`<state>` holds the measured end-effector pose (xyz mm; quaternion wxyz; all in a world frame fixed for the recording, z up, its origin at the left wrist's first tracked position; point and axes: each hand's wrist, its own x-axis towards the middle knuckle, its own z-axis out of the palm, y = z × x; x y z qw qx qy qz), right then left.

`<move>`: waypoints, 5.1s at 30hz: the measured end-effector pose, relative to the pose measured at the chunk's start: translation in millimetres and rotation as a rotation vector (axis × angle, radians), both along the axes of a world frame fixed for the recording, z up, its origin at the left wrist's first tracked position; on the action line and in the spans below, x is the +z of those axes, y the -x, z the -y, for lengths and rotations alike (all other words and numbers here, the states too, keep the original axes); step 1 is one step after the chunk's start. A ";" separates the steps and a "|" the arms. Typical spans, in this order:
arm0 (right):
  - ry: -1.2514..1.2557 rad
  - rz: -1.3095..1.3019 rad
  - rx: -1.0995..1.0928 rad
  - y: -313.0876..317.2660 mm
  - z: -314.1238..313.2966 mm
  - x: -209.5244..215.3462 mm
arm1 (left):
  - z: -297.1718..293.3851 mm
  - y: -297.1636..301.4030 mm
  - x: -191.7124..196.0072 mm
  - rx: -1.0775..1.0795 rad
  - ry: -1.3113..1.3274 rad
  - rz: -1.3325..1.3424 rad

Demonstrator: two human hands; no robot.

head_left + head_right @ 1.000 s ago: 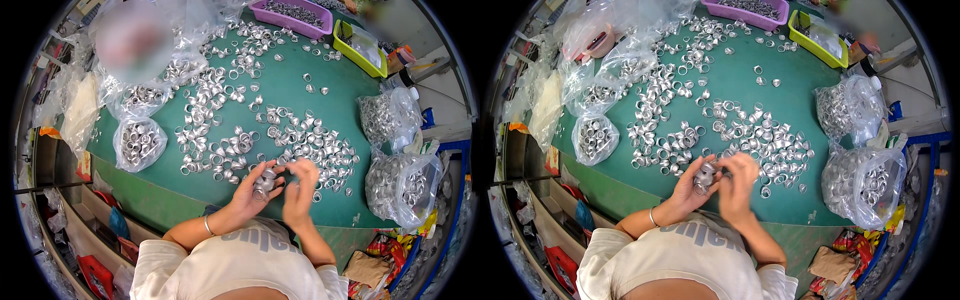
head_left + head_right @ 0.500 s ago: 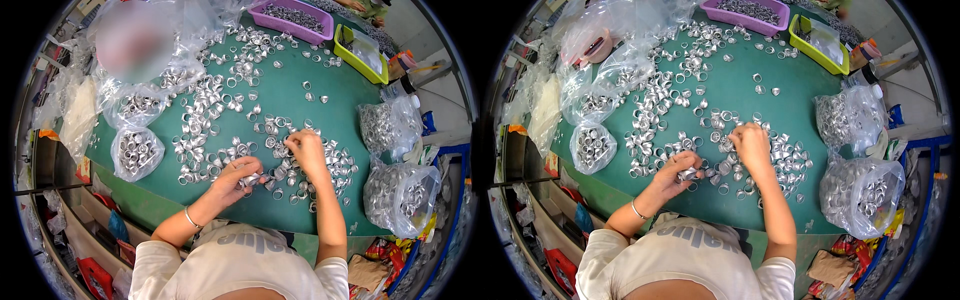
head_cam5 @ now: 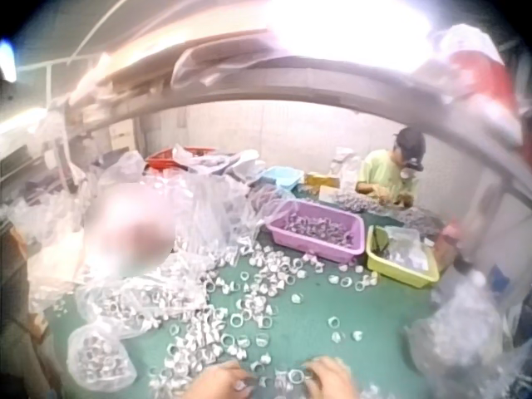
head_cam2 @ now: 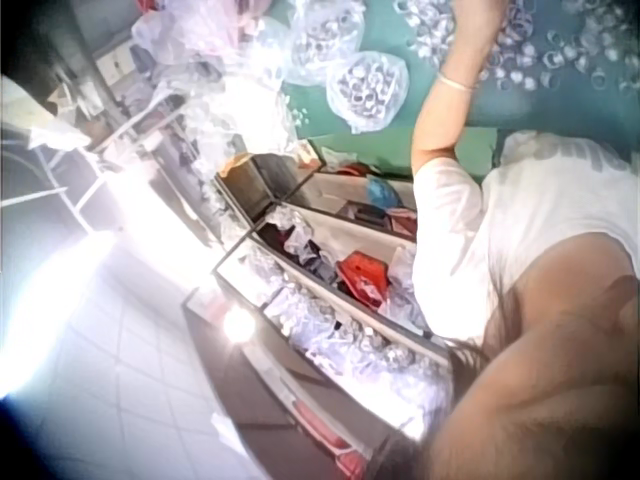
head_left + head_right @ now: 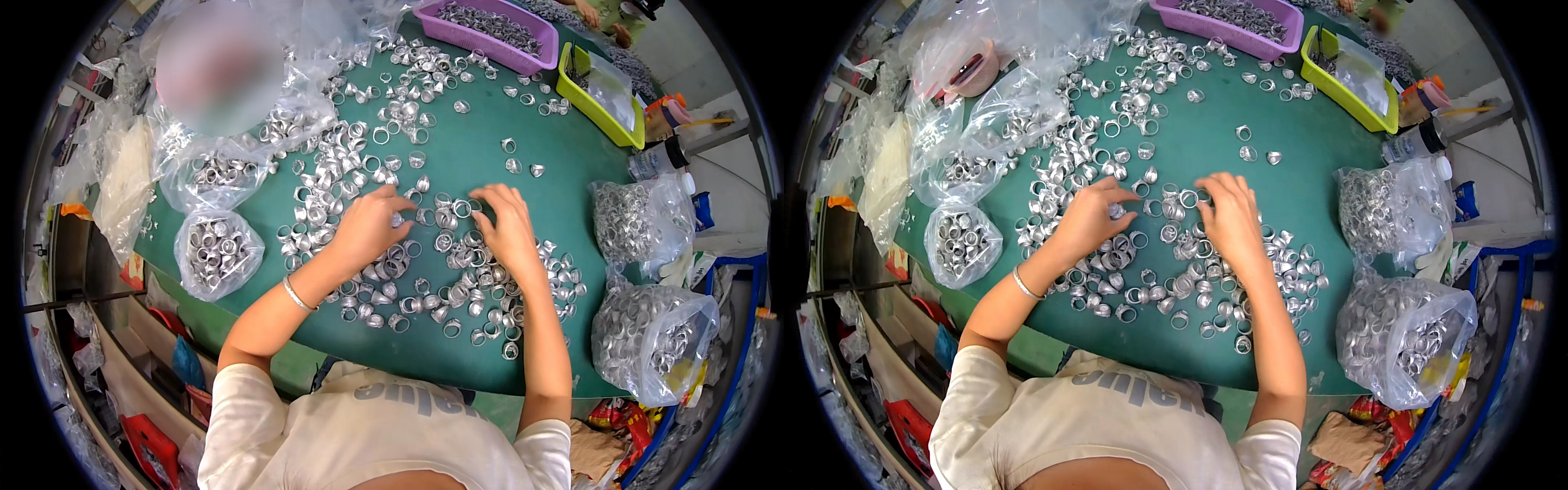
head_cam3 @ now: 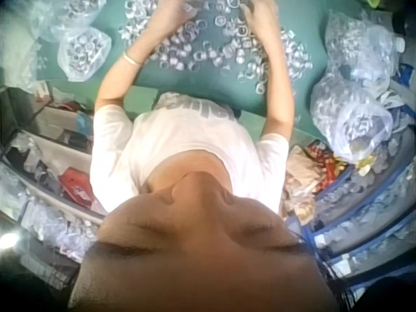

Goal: The person sorts through a pile of small metal ring-like components on a table, picking them up and grouping them in their hand before placing them into a plastic bag.

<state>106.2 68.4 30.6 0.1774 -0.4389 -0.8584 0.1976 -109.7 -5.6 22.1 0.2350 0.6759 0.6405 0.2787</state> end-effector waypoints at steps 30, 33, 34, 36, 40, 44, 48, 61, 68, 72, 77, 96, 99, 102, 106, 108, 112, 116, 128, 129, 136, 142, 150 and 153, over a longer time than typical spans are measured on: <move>0.260 -0.142 0.173 15.1 -21.4 -13.7 | 2.5 16.0 -6.0 -0.119 0.549 1.657; 0.250 -0.192 0.176 16.6 -21.5 -22.0 | 2.4 16.0 4.1 -0.127 0.475 1.650; 0.256 -0.211 0.167 17.3 -22.2 -21.3 | 3.2 16.5 0.8 -0.039 0.505 1.754; 0.681 -0.612 0.097 12.3 -27.1 -15.6 | 4.9 18.1 -8.9 0.144 0.561 1.958; 1.343 -1.344 0.016 5.8 -27.1 -3.3 | 12.5 15.7 -6.6 0.195 0.680 2.365; 1.303 -1.171 -0.101 14.2 -25.6 -10.0 | 44.7 -15.8 16.4 0.291 0.760 2.412; 0.446 -0.419 0.025 46.1 -16.1 -7.7 | 84.9 -44.3 6.6 -0.214 1.044 1.870; -0.013 0.036 0.111 74.8 -3.8 -13.1 | 123.9 -69.9 -7.8 -0.561 1.152 1.628; -0.013 -0.021 -0.004 70.9 12.2 -4.0 | 129.1 -60.5 -5.3 -0.404 1.169 1.547; -0.030 0.117 0.002 82.4 18.1 -14.2 | 110.9 -42.1 13.8 -0.256 0.864 1.424; -0.027 0.245 -0.001 69.1 23.2 -1.8 | 62.9 5.8 4.7 0.066 -0.057 0.287; 0.595 -0.495 -0.072 71.4 -52.8 -0.3 | 12.3 30.4 -5.4 0.156 0.603 1.200; 0.167 -0.097 0.054 84.6 -66.8 -23.8 | 24.4 34.4 -8.1 0.156 0.583 1.592; 0.066 0.152 0.053 102.4 -58.8 -18.6 | 33.4 35.8 -2.4 0.171 0.542 1.681; 0.226 -0.074 0.203 97.4 -74.4 -26.3 | 43.9 27.1 0.0 0.186 0.434 1.881; 0.261 -0.306 0.260 96.3 -71.7 -29.3 | 47.7 26.8 -1.6 0.150 0.436 2.001; 0.093 -0.240 0.415 110.9 -55.2 -22.4 | 56.4 20.5 -0.1 0.206 0.469 2.136; 0.065 0.053 0.373 120.4 -50.4 -6.0 | 65.9 17.8 -1.5 0.171 0.482 2.215; 0.120 -0.035 0.210 156.7 -58.6 -34.6 | 83.9 11.1 -13.4 0.008 0.459 2.247; 0.165 -0.023 0.221 157.7 -62.3 -35.8 | 84.6 10.5 -13.7 0.001 0.456 2.243; 0.133 0.121 0.187 170.9 -55.1 -24.0 | 87.8 8.1 -9.7 0.016 0.473 2.261; 0.055 0.074 0.093 169.9 -49.1 -32.9 | 90.0 4.9 -7.9 0.031 0.447 2.242; 0.184 -0.419 0.069 145.9 -49.8 -40.2 | 95.1 4.2 -3.6 0.109 0.456 2.268; 0.719 -0.696 0.002 134.2 -39.5 -21.1 | 96.0 5.2 -10.5 0.103 0.416 2.309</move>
